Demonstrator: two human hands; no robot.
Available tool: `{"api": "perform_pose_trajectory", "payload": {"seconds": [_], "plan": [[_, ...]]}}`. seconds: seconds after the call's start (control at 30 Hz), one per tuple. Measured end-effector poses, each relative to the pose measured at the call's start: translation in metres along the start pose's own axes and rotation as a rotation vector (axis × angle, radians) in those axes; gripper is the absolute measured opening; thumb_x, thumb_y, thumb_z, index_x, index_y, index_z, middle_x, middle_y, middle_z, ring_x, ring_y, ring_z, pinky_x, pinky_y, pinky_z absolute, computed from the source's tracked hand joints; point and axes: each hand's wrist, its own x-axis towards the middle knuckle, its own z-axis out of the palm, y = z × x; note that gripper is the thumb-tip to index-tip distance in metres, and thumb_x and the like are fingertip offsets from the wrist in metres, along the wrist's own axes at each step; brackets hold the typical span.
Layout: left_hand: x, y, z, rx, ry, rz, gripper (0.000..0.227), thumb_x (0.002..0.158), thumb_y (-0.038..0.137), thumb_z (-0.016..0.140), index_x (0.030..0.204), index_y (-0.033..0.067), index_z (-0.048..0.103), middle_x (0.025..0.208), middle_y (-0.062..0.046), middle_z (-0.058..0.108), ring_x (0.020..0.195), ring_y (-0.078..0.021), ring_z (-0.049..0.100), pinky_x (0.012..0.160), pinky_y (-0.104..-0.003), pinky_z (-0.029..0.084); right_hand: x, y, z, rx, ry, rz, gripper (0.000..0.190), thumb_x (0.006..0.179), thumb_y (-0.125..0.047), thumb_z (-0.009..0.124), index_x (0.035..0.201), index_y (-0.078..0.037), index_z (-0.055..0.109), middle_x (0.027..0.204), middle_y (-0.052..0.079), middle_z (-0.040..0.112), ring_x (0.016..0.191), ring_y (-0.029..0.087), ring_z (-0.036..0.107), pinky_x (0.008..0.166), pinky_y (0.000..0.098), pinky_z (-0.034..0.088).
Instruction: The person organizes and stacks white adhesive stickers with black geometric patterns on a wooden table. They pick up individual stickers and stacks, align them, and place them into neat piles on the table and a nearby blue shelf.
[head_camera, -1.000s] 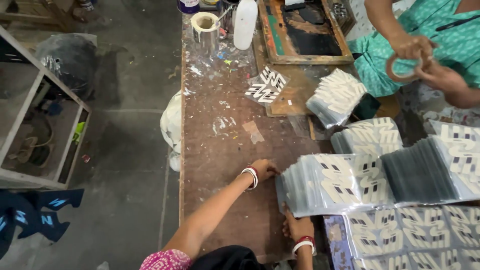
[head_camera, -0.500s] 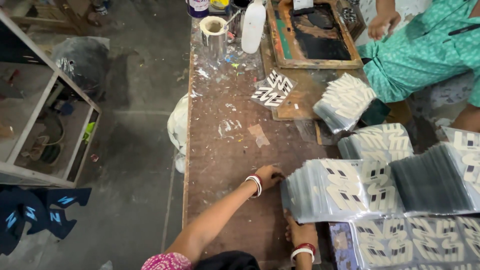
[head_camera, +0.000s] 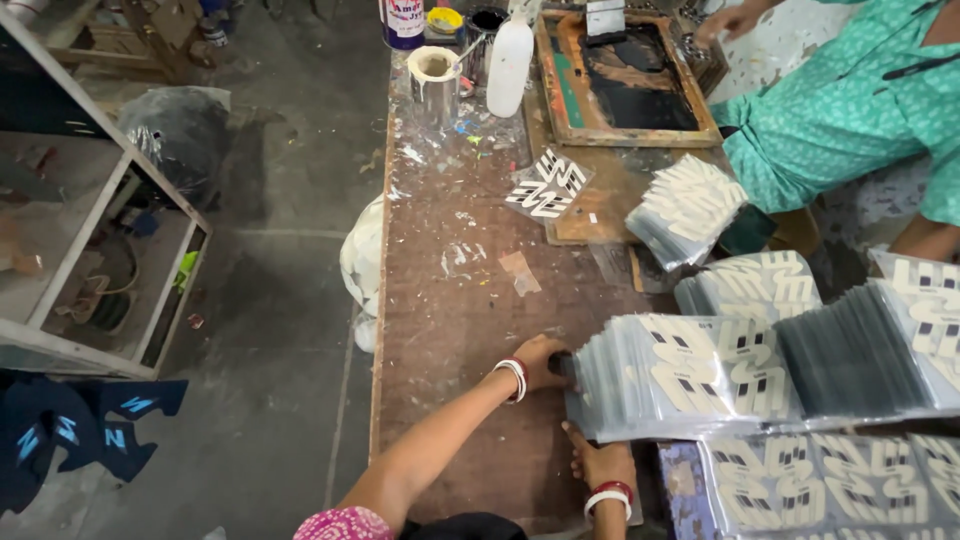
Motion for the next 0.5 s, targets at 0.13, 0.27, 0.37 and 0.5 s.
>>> {"api": "perform_pose_trajectory", "payload": {"seconds": [0.13, 0.27, 0.37, 0.5], "plan": [[-0.001, 0.002, 0.006, 0.125, -0.002, -0.018, 0.072, 0.067, 0.047, 0.089, 0.124, 0.0083, 0.069, 0.125, -0.016, 0.068, 0.123, -0.0354, 0.058, 0.107, -0.042, 0.047, 0.014, 0.014, 0.006, -0.013, -0.023, -0.025, 0.059, 0.071, -0.056, 0.087, 0.062, 0.001, 0.075, 0.055, 0.011, 0.072, 0.051, 0.020, 0.073, 0.056, 0.0336, 0.058], [-0.001, -0.004, 0.013, 0.089, -0.035, -0.006, 0.080, 0.064, 0.047, 0.088, 0.131, 0.0079, 0.066, 0.131, -0.015, 0.065, 0.125, -0.0362, 0.053, 0.108, -0.044, 0.043, 0.017, 0.021, 0.006, -0.040, -0.055, -0.039, 0.057, 0.072, -0.054, 0.087, 0.066, 0.002, 0.077, 0.057, 0.011, 0.073, 0.052, 0.019, 0.073, 0.055, 0.0329, 0.057], [0.006, -0.020, 0.026, 0.227, -0.026, 0.051, 0.086, 0.067, 0.050, 0.089, 0.135, 0.0040, 0.062, 0.136, -0.018, 0.058, 0.127, -0.0388, 0.049, 0.107, -0.046, 0.040, 0.027, 0.034, 0.010, 0.046, -0.078, -0.146, 0.051, 0.072, -0.048, 0.088, 0.074, 0.001, 0.076, 0.061, 0.011, 0.074, 0.052, 0.019, 0.072, 0.052, 0.0324, 0.057], [0.004, -0.018, 0.025, 0.253, -0.005, 0.058, 0.083, 0.067, 0.055, 0.086, 0.131, 0.0058, 0.066, 0.134, -0.014, 0.062, 0.126, -0.0357, 0.052, 0.109, -0.043, 0.043, 0.048, 0.056, 0.019, 0.204, -0.130, -0.211, 0.048, 0.078, -0.046, 0.082, 0.080, 0.002, 0.078, 0.064, 0.012, 0.075, 0.055, 0.019, 0.072, 0.052, 0.0311, 0.055]]}}
